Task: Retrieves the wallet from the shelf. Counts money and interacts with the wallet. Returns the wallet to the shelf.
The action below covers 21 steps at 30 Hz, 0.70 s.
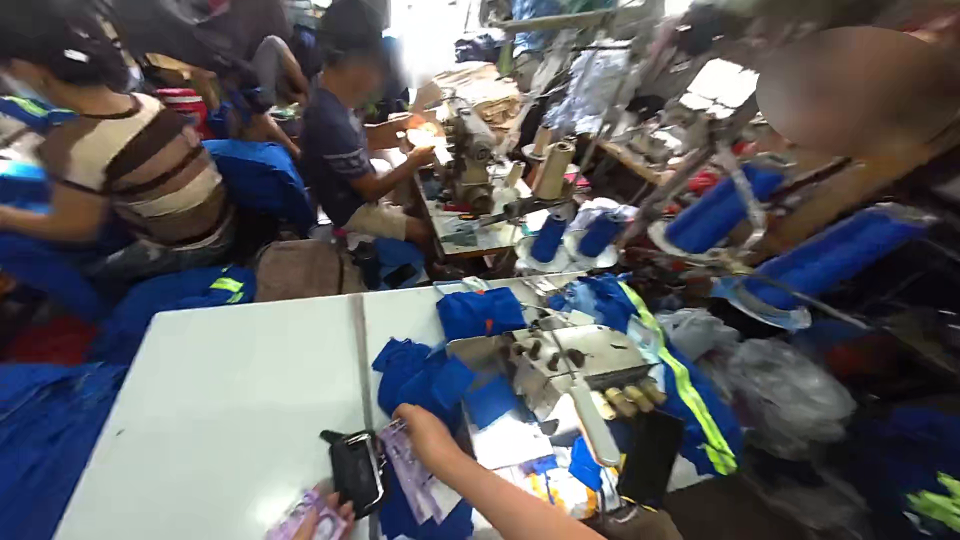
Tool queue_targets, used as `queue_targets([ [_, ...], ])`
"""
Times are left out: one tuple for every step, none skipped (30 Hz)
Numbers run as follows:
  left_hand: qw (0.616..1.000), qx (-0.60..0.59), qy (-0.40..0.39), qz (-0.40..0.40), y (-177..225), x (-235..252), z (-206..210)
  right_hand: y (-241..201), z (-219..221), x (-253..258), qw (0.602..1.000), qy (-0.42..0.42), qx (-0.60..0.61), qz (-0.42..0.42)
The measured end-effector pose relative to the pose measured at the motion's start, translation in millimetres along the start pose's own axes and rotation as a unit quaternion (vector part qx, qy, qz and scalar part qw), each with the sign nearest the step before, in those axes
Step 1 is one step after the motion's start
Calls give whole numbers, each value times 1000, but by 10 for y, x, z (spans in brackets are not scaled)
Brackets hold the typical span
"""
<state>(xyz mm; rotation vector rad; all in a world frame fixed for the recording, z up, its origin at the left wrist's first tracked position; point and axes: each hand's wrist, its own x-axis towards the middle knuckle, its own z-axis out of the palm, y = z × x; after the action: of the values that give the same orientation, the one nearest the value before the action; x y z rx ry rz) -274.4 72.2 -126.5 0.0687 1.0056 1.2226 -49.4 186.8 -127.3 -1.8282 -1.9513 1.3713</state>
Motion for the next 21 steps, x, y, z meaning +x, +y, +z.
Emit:
queue_targets([
  [1000, 17, 12, -5, -38, -48, 31, 49, 71, 10, 1000, 18, 0, -15],
  [999, 38, 21, -12, -73, -81, 77, 106, 127, 0, 999, 33, -1, -28],
  [998, 62, 20, -21, -91, -110, 119, 158, 168, -16, 998, 42, -2, -39],
  [996, 80, 14, -33, -92, -133, 149, 186, 195, -26, 998, 47, -2, -46],
  [995, 90, 6, -43, -89, -140, 162, 190, 203, -33, 997, 50, -3, -50],
  [994, 95, 2, -51, -91, -136, 172, 180, 193, -38, 997, 52, -5, -53],
  [994, 98, 3, -55, -101, -128, 186, 154, 165, -49, 997, 51, -12, -54],
  [993, 102, 7, -59, -112, -118, 205, 114, 124, -66, 997, 45, -23, -54],
  [992, 106, 12, -61, -122, -101, 217, 69, 82, -88, 997, 36, -34, -54],
  [992, 110, 19, -63, -130, -84, 233, 26, 41, -120, 997, 29, -45, -58],
  [991, 116, 26, -65, -133, -72, 257, -12, -1, -166, 996, 28, -57, -67],
  [990, 121, 33, -67, -138, -59, 280, -42, -42, -219, 994, 30, -71, -77],
  [989, 124, 40, -69, -143, -43, 296, -50, -71, -270, 991, 42, -84, -90],
  [989, 124, 46, -70, -154, -24, 307, -38, -88, -318, 989, 60, -92, -102],
  [989, 122, 50, -71, -166, -5, 309, -19, -106, -369, 987, 73, -96, -109],
  [989, 120, 51, -69, -183, 19, 300, -7, -131, -425, 987, 75, -96, -108],
  [990, 116, 51, -68, -195, 43, 288, 2, -153, -483, 988, 65, -94, -105],
  [990, 115, 53, -68, -201, 65, 283, 14, -164, -542, 989, 51, -91, -109],
  [990, 114, 54, -68, -204, 86, 282, 32, -163, -600, 989, 30, -88, -119],
  [990, 113, 55, -67, -208, 102, 286, 51, -149, -660, 987, 2, -87, -132],
  [990, 115, 55, -65, -212, 114, 291, 77, -115, -716, 984, -26, -92, -151],
])
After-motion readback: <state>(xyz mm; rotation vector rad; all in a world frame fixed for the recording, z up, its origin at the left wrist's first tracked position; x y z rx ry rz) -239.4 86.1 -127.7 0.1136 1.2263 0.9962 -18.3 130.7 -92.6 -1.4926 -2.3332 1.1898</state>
